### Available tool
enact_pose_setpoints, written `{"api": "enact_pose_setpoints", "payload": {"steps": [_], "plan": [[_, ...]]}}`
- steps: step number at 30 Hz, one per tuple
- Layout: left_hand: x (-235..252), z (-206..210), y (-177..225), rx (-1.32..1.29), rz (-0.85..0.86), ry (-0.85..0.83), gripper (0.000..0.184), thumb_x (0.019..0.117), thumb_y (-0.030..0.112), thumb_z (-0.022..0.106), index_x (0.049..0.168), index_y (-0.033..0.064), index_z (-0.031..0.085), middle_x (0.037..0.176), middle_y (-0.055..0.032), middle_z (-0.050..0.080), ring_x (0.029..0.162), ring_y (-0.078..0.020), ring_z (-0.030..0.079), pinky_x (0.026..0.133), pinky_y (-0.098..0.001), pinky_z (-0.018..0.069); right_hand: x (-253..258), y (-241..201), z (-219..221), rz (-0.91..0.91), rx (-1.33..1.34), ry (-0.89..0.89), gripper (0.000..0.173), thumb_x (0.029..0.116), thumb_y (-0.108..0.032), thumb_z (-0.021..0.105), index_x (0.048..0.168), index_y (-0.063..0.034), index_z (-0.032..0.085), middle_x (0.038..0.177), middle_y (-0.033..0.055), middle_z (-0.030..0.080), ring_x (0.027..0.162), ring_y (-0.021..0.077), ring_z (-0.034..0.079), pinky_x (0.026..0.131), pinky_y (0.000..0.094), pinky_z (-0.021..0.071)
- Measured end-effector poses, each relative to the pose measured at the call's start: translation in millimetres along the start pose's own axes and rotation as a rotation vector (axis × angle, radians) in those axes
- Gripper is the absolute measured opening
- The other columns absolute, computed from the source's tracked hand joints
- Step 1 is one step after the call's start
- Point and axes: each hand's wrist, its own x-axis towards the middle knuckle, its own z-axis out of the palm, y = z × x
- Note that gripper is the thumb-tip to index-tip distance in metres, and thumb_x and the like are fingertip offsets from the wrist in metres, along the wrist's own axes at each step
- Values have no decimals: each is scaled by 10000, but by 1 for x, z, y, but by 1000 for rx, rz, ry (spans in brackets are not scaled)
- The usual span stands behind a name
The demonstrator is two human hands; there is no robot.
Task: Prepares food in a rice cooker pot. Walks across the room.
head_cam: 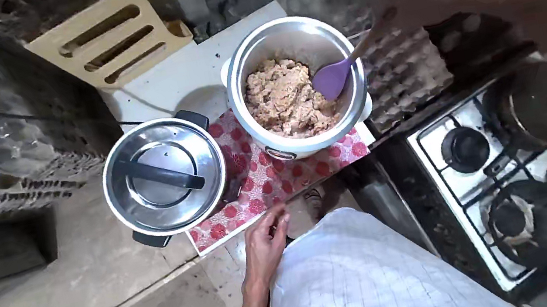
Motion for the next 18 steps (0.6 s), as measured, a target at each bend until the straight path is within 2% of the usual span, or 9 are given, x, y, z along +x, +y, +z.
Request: {"api": "enact_pose_setpoints", "payload": {"steps": [3,6,8,9,10,11,14,18], "plan": [[18,21,36,-73,33,361,280,1012,193,620,1215,15,695,1035,-67,740,783,-109,703,696,-301,620,26,41,15,-144,-50,4,216,994,86,514,1166,132,637,1160,310,632,1161,454,598,976,534,452],[40,26,60,-93,57,516,275,1014,162,609,1239,19,677,1036,-65,726,710,-112,678,612,-296,606,49,73,30,-255,-108,40,181,987,63,544,1118,108,660,1096,284,649,1108,434,627,938,536,478],[51,26,67,-88,76,573,262,1016,149,600,1231,19,675,1066,-68,726,689,-103,668,584,-280,591,68,89,38,-318,-138,38,158,990,13,578,1092,61,688,1054,272,658,1078,449,631,907,568,481],[54,26,69,-85,91,593,258,1017,140,598,1232,15,671,1074,-70,723,686,-100,663,577,-273,586,94,107,53,-388,-145,98,135,976,-44,613,1045,1,720,976,249,671,997,456,647,831,599,488],[57,27,70,-85,106,610,255,1017,131,599,1231,11,669,1071,-74,721,677,-102,658,565,-270,580,131,131,80,-492,-137,244,95,922,-122,655,945,-94,743,836,196,678,843,439,664,681,613,488],[58,27,70,-86,115,623,250,1015,123,601,1226,8,669,1068,-77,723,671,-100,655,559,-266,576,157,146,99,-544,-106,314,90,906,-169,676,934,-159,761,793,163,680,786,433,661,631,631,474],[56,28,66,-112,111,641,238,1014,103,602,1217,3,675,1057,-76,724,657,-98,651,552,-263,577,173,147,135,-568,7,326,143,920,-174,674,1012,-203,779,906,155,730,842,449,684,680,688,493],[49,30,58,-145,77,631,240,1016,115,596,1207,1,688,1025,-73,731,638,-106,655,546,-275,586,165,125,165,-590,76,372,182,942,-186,630,1044,-202,780,892,136,726,802,404,692,643,640,505]]}}
